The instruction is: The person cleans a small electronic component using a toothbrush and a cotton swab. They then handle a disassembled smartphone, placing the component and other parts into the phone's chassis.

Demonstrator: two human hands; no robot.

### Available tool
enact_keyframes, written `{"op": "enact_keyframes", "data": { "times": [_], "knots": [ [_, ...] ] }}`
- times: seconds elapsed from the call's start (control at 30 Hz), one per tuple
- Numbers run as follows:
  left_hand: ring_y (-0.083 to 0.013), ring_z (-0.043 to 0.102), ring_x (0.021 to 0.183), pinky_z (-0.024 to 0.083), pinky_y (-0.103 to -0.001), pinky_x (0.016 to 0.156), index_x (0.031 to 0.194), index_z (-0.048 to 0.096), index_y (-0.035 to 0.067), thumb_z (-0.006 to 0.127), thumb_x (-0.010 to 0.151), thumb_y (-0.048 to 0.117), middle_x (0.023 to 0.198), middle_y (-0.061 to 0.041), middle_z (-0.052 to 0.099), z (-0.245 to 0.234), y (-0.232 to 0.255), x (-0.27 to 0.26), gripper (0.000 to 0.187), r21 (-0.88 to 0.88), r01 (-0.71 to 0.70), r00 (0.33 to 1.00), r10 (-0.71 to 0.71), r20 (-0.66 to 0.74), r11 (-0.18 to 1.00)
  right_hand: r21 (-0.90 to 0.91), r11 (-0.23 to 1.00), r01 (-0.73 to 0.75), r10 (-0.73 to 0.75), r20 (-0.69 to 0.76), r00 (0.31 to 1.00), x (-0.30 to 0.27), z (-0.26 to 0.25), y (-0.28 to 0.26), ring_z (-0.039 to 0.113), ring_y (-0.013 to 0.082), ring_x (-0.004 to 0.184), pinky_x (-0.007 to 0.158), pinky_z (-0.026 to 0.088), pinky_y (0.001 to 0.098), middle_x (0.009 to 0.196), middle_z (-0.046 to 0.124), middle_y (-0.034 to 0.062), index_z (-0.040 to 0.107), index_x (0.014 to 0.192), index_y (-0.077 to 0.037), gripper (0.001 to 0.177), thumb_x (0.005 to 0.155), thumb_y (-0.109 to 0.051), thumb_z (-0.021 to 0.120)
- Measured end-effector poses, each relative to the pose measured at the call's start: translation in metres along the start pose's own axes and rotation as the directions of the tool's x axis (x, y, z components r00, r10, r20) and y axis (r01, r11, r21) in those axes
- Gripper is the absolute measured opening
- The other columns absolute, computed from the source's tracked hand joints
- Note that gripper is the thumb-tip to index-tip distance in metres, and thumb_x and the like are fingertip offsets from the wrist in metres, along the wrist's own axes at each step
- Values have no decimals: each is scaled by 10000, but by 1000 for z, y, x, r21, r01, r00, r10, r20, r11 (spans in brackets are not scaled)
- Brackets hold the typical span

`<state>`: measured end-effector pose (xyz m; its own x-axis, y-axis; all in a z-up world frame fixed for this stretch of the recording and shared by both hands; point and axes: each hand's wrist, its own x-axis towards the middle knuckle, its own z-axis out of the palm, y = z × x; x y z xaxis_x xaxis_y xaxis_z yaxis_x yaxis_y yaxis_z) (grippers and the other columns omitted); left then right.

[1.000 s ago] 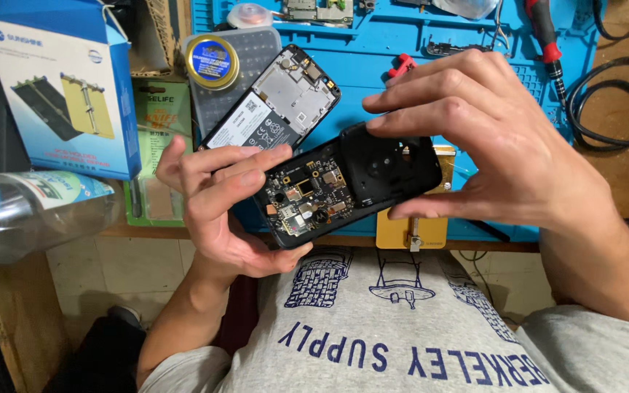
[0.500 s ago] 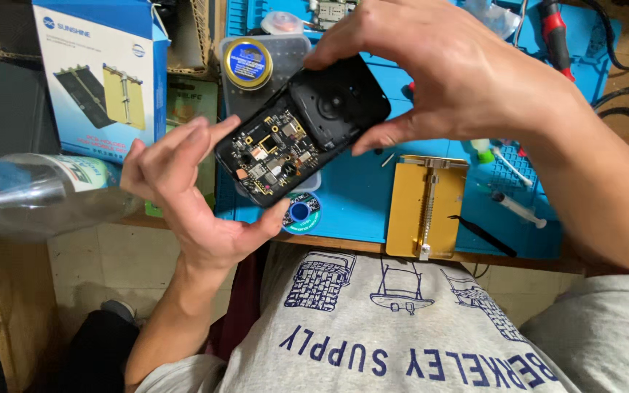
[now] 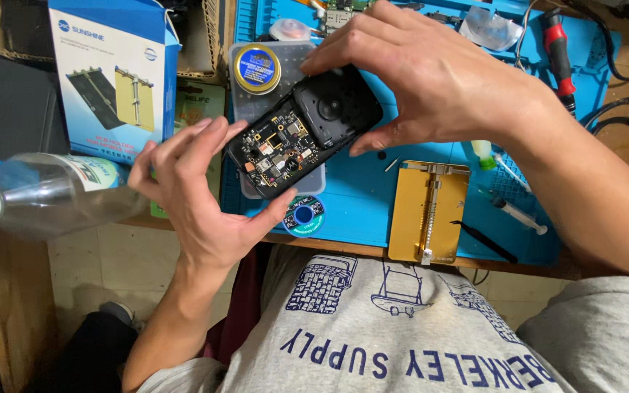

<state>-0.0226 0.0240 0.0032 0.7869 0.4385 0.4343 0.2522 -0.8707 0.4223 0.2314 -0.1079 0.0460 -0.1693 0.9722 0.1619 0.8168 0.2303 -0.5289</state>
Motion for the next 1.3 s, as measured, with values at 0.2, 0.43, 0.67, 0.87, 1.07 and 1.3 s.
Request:
{"op": "enact_keyframes", "data": {
  "times": [0.2,0.43,0.67,0.87,1.07,1.3],
  "knots": [
    [-248,558,1157,210,-461,1079,1244,506,71,800,746,570,1197,-80,588,4,-12,-4,764,-110,-73,996,67,-54,991,-26,998,-53,52,-29,998,-5,3,-5,546,379,994,796,419,460,1091,569,165,522,1297,-33,658,823,-404,788],
    [-247,569,1133,177,-458,1104,1211,508,59,814,726,554,1165,-90,628,3,-14,-2,757,-165,-85,996,86,-5,983,-78,988,-133,132,-22,991,-16,12,-13,563,352,1042,780,429,448,1120,581,131,485,1333,-88,755,738,-384,844],
    [-218,532,1192,210,-476,1106,1213,596,100,764,722,611,1223,-77,528,4,-15,-1,728,-162,-100,994,106,26,982,-111,990,-87,74,-117,990,-24,13,-18,591,342,916,722,457,432,1006,599,123,479,1351,-75,733,806,-382,861],
    [-193,490,1186,235,-443,1063,1200,636,120,735,705,654,1230,-76,518,4,-9,6,735,-147,-109,993,115,37,983,-37,989,-141,135,-133,982,-38,18,-19,599,332,953,743,471,436,1015,606,100,502,1309,-66,702,761,-280,883],
    [-194,506,1195,250,-450,1048,1172,607,120,641,728,689,1220,-31,618,5,-7,8,723,-153,-131,990,136,21,979,-11,992,-126,122,-182,976,-46,18,-25,618,299,990,739,489,396,1148,635,101,539,1259,-70,598,820,-375,809],
    [-227,547,1147,220,-440,1061,1104,554,122,711,753,613,1151,-32,709,5,-7,12,624,-182,-189,980,196,23,965,61,985,-163,171,-169,971,-51,24,-23,616,321,1073,741,525,419,1174,610,150,491,1142,-72,634,753,-464,802]
  ]
}}
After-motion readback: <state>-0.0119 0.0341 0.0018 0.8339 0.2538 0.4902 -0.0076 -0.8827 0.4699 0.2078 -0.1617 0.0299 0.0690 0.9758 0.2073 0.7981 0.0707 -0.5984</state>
